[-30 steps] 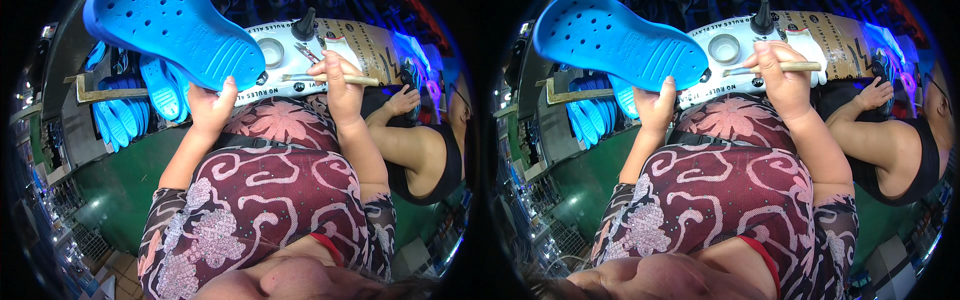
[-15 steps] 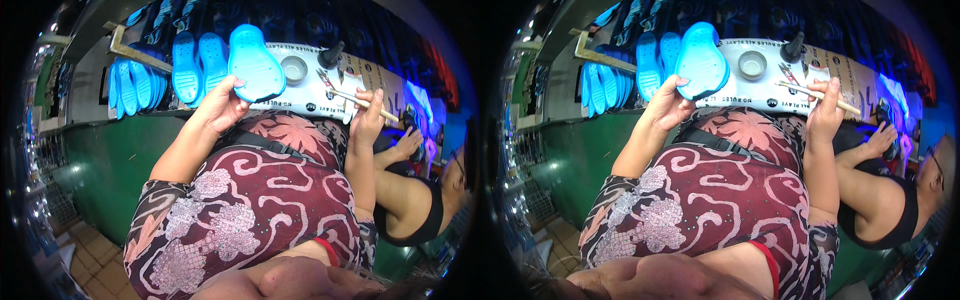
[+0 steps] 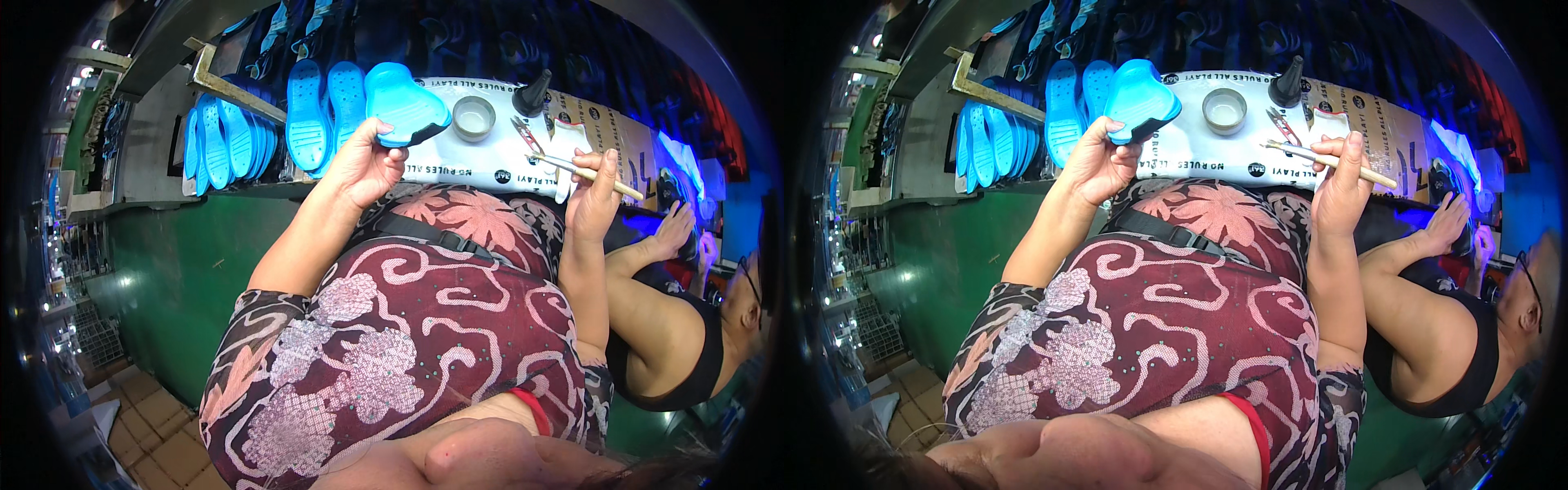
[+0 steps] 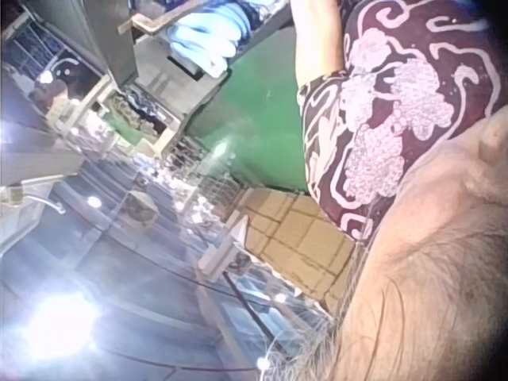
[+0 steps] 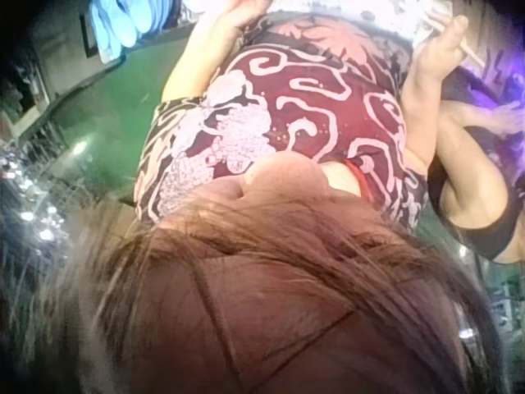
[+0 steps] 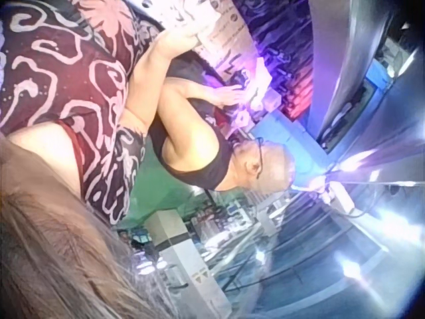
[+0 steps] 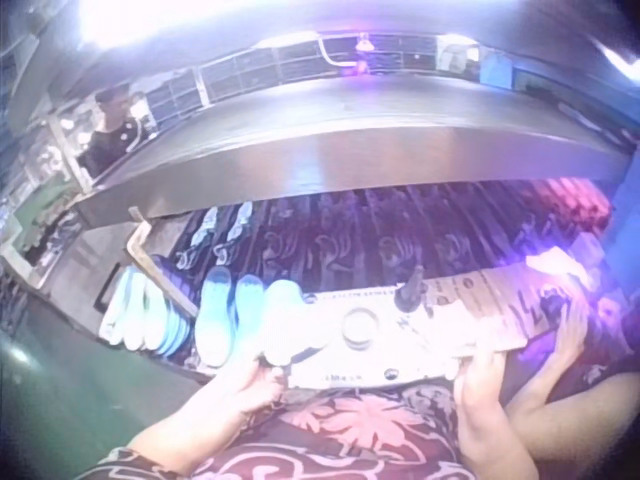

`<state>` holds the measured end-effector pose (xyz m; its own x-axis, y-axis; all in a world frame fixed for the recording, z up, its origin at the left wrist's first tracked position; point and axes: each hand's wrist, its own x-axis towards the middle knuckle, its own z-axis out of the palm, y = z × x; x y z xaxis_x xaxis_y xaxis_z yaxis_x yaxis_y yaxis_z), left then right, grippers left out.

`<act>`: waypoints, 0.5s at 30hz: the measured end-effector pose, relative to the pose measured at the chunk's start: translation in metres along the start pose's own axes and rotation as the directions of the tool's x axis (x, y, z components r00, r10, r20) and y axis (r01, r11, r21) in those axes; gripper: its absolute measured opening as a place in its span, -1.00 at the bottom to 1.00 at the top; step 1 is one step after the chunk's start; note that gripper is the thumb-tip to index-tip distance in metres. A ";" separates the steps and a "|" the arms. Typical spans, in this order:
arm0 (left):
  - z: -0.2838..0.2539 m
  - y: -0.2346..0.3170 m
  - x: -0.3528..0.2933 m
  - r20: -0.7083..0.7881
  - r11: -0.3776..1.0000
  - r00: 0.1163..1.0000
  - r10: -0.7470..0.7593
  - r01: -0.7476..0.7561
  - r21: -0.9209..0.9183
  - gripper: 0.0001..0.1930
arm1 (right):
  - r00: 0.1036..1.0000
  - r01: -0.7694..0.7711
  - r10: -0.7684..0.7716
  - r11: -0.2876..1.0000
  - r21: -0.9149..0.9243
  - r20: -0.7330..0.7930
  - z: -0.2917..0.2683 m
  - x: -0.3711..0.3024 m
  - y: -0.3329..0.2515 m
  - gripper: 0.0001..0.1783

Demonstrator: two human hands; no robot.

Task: The person applies liquid to shoe soles using a brush dipped in a small container, then places the coated soles onto a conveyor belt.

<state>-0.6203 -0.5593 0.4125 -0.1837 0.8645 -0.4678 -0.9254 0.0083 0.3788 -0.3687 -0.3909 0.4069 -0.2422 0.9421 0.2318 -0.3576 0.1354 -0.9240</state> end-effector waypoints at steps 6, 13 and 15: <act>0.000 -0.004 0.005 -0.066 1.000 0.998 0.008 -0.007 0.013 -0.77 | 0.999 -0.017 0.017 1.000 0.003 -0.037 0.003 -0.002 0.004 -0.50; 0.002 -0.011 0.007 -0.074 0.999 0.997 0.016 -0.013 0.048 -0.75 | 0.996 -0.041 0.045 0.998 0.054 -0.079 0.003 -0.006 -0.002 -0.52; 0.003 -0.018 0.011 -0.134 0.979 0.981 0.140 -0.117 0.169 -0.75 | 0.995 -0.047 0.052 0.997 0.057 -0.081 0.006 -0.002 -0.001 -0.53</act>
<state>-0.6048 -0.5479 0.4031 -0.3546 0.7818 -0.5128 -0.8282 -0.0080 0.5604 -0.3731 -0.3946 0.4090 -0.1866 0.9696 0.1582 -0.3964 0.0730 -0.9152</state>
